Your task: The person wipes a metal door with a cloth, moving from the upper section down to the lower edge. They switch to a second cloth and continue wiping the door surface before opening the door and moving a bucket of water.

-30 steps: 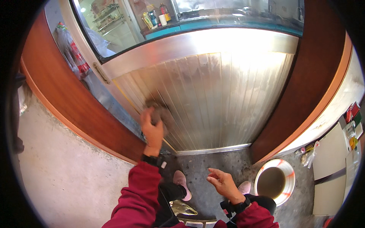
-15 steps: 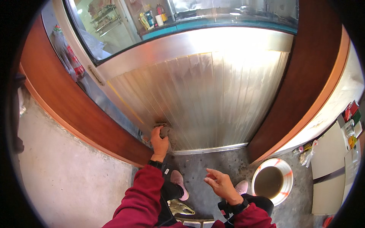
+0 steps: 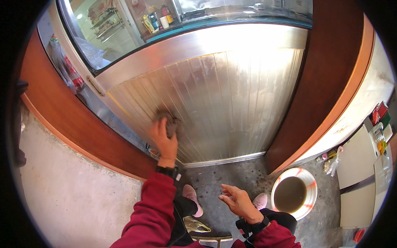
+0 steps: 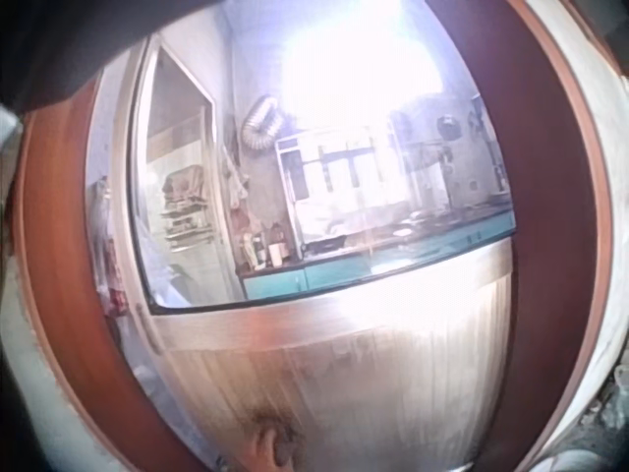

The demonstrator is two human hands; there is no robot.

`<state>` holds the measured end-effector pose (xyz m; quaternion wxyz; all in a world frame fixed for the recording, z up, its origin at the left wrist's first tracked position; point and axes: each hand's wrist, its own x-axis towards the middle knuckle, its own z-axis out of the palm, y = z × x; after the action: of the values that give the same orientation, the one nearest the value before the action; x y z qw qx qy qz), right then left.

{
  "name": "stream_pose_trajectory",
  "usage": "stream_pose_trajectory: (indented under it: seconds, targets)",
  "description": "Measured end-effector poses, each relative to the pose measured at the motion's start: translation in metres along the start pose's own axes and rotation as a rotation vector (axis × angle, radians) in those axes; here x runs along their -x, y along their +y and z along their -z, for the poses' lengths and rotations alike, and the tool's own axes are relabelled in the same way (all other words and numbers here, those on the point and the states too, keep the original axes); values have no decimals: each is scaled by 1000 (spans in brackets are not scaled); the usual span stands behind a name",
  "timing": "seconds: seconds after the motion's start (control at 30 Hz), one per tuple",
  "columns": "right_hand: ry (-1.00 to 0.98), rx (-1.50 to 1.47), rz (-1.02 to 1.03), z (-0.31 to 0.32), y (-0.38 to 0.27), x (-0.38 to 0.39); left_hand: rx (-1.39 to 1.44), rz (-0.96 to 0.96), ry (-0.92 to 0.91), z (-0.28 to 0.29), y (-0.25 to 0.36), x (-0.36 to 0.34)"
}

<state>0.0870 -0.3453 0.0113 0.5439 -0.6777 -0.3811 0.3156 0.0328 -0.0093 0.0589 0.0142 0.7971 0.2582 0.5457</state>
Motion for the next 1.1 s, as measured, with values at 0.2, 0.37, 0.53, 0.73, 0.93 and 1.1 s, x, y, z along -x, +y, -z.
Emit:
stream_pose_trajectory:
  seconds: [0.2, 0.37, 0.53, 0.73, 0.93, 1.1]
  targets:
    - [44, 29, -67, 9, -5, 0, 153, 380, -295, -11, -12, 73]
    - [28, 31, 21, 8, -18, 6, 305, 140, 74, 16, 38, -43]
    - [-2, 89, 95, 9, -21, 9, 71, -153, 105, 23, 74, -120]
    - [8, 160, 101, 15, -15, 8, -17, -136, -221, -15, 41, 8]
    - [29, 169, 142, 15, -13, 9, 183, 188, -334, -11, 29, 48]
    - [-11, 208, 81, 13, -13, 6, 259, -277, -6, 7, 95, -74]
